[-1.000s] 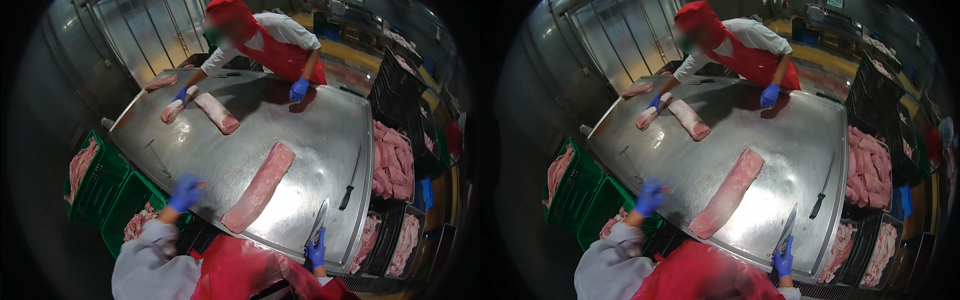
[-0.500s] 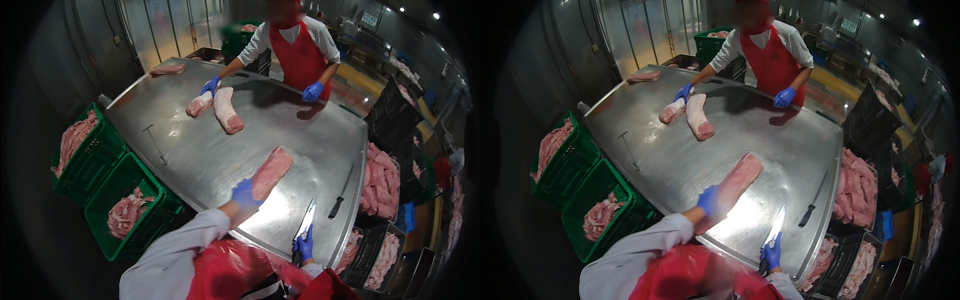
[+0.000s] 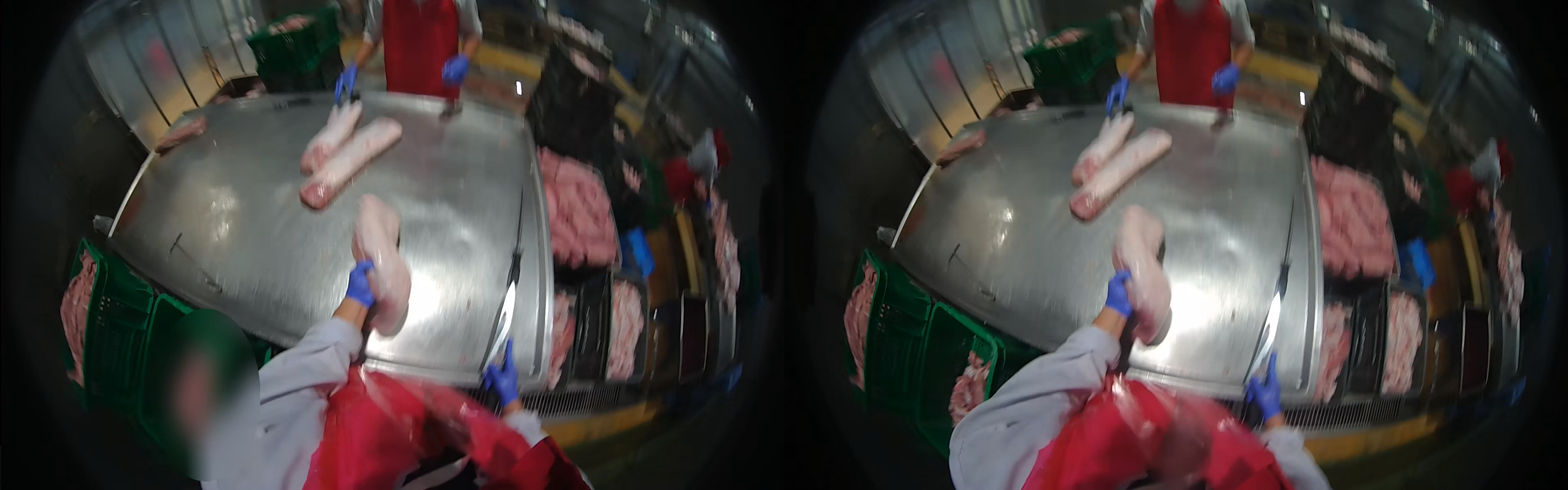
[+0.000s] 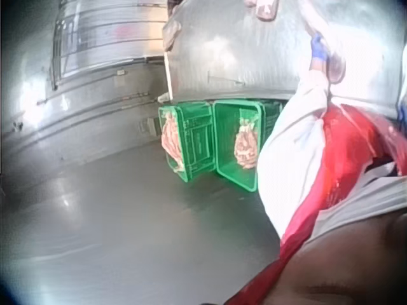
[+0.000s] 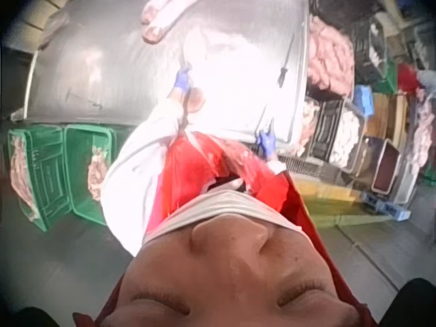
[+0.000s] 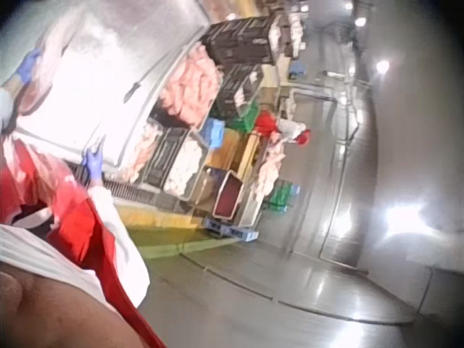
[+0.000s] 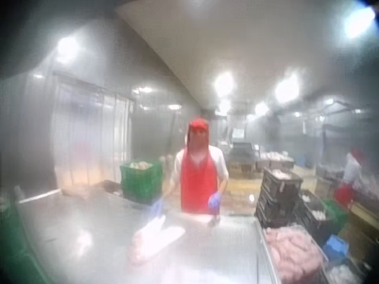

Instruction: The person trims fat and connective tissue from large pork slabs using a knife on a stainless steel table. They repeatedly cut, lift, and place trimmed pieces into green crates while handling multiple slabs sequentially.

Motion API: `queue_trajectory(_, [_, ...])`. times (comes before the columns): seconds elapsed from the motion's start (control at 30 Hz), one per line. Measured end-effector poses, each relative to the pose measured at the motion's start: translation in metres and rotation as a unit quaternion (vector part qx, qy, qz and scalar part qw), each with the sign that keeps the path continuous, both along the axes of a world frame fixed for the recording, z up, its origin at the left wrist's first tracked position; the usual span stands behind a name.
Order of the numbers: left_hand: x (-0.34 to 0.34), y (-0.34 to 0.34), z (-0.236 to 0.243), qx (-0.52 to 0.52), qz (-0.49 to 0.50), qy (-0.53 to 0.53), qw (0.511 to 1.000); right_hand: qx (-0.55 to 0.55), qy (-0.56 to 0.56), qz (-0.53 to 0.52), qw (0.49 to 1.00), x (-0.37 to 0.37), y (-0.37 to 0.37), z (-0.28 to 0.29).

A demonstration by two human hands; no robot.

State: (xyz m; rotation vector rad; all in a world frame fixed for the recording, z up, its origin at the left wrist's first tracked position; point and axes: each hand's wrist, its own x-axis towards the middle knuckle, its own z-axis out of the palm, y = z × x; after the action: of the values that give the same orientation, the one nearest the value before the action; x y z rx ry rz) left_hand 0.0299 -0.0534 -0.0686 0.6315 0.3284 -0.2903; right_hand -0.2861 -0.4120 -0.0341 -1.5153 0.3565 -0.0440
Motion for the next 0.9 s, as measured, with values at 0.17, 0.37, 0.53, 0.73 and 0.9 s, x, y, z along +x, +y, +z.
queue_trajectory(0.17, [-0.084, -0.006, 0.032, -0.039, -0.074, 0.068, 0.994, -0.019, 0.063, -0.037, 0.997, 0.010, -0.005, 0.034])
queue_trajectory(0.37, [-0.119, -0.012, 0.042, 0.593, -0.249, -0.330, 0.691, -0.033, 0.072, -0.090, 0.993, 0.014, -0.009, 0.039])
queue_trajectory(0.53, [-0.073, -0.110, 0.073, 0.608, -0.172, -0.604, 0.487, -0.023, 0.077, -0.098, 0.992, 0.016, -0.008, 0.026])
queue_trajectory(0.73, [-0.060, -0.198, 0.060, 0.646, -0.301, -0.577, 0.400, -0.078, 0.078, -0.107, 0.988, 0.019, -0.005, 0.027])
queue_trajectory(0.9, [-0.029, -0.203, 0.030, 0.647, -0.310, -0.517, 0.468, -0.091, 0.054, -0.106, 0.989, 0.018, -0.002, 0.022])
